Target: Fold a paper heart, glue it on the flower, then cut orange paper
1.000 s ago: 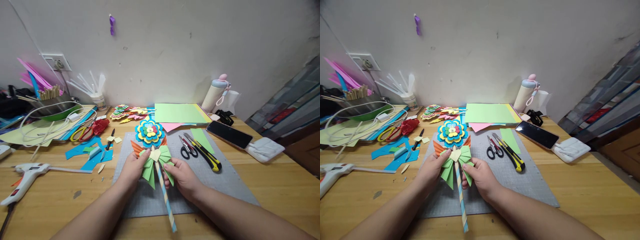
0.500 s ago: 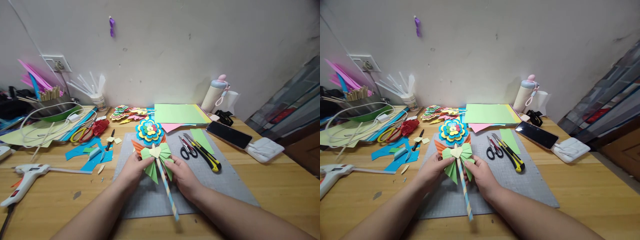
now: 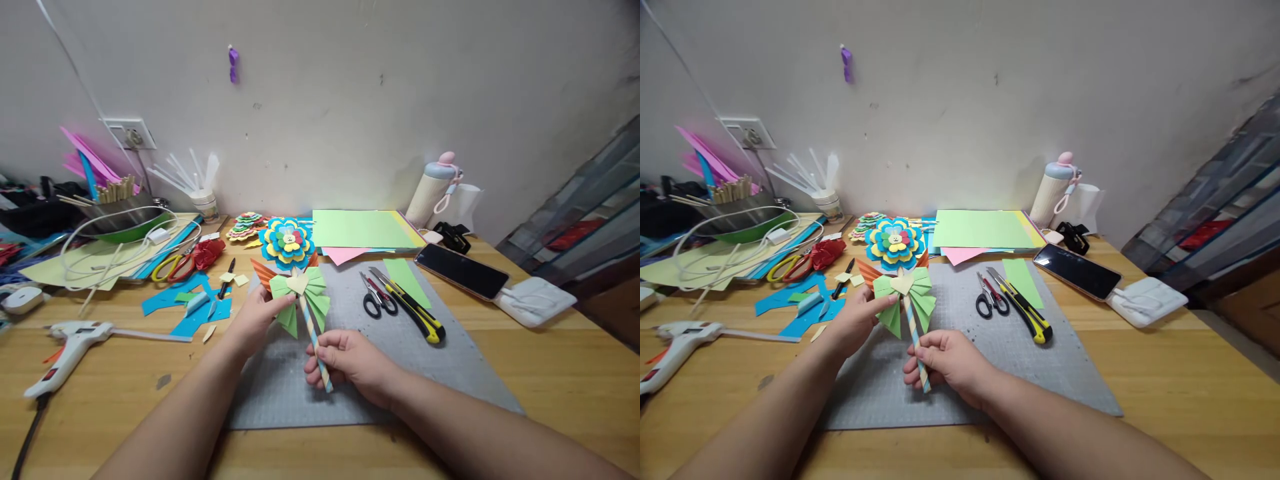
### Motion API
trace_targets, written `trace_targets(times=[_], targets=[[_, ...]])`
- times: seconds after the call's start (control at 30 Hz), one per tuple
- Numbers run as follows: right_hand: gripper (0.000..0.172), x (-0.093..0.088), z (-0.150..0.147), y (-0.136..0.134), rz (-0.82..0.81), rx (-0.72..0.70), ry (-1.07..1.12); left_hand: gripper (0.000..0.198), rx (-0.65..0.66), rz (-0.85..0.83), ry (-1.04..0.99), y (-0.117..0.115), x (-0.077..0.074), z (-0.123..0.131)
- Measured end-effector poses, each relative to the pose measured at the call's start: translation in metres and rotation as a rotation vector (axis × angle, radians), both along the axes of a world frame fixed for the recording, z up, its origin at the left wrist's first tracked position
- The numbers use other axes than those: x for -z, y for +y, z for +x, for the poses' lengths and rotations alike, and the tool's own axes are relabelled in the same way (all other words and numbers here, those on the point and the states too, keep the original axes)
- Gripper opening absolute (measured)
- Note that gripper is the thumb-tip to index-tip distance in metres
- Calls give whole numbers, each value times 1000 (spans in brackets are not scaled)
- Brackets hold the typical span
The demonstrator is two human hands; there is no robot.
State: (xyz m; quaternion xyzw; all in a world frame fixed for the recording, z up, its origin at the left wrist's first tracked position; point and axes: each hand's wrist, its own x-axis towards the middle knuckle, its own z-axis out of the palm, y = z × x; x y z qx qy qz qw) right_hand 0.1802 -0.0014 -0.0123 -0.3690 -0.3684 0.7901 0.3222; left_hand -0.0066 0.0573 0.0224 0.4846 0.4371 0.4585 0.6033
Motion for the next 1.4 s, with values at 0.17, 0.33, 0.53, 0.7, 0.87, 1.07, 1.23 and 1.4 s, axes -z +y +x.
trace_targets(times=[0.17,0.33,0.53,0.7,0.87,1.07,1.23,1.4], targets=[[41,2,-2,-1,33,24,-29,38,10,-15,18,3,3,-1],[40,0,-3,-2,57,49,-39,40,41,-11,-9,4,3,-1],[42,2,-6,-4,76,95,-35,42,4,52,-67,1,3,2],[48,6,-6,0,127,221,-65,42,40,92,-109,-6,4,10],[51,6,-2,9,171,272,-98,45,50,142,-165,-5,-1,19],[52,4,-1,10,182,205,-135,36,27,96,-154,5,-14,29],[51,5,1,13,209,132,-110,34,-24,64,-82,14,-18,30],[50,6,4,15,235,78,-65,37,-36,47,-34,22,-17,35]])
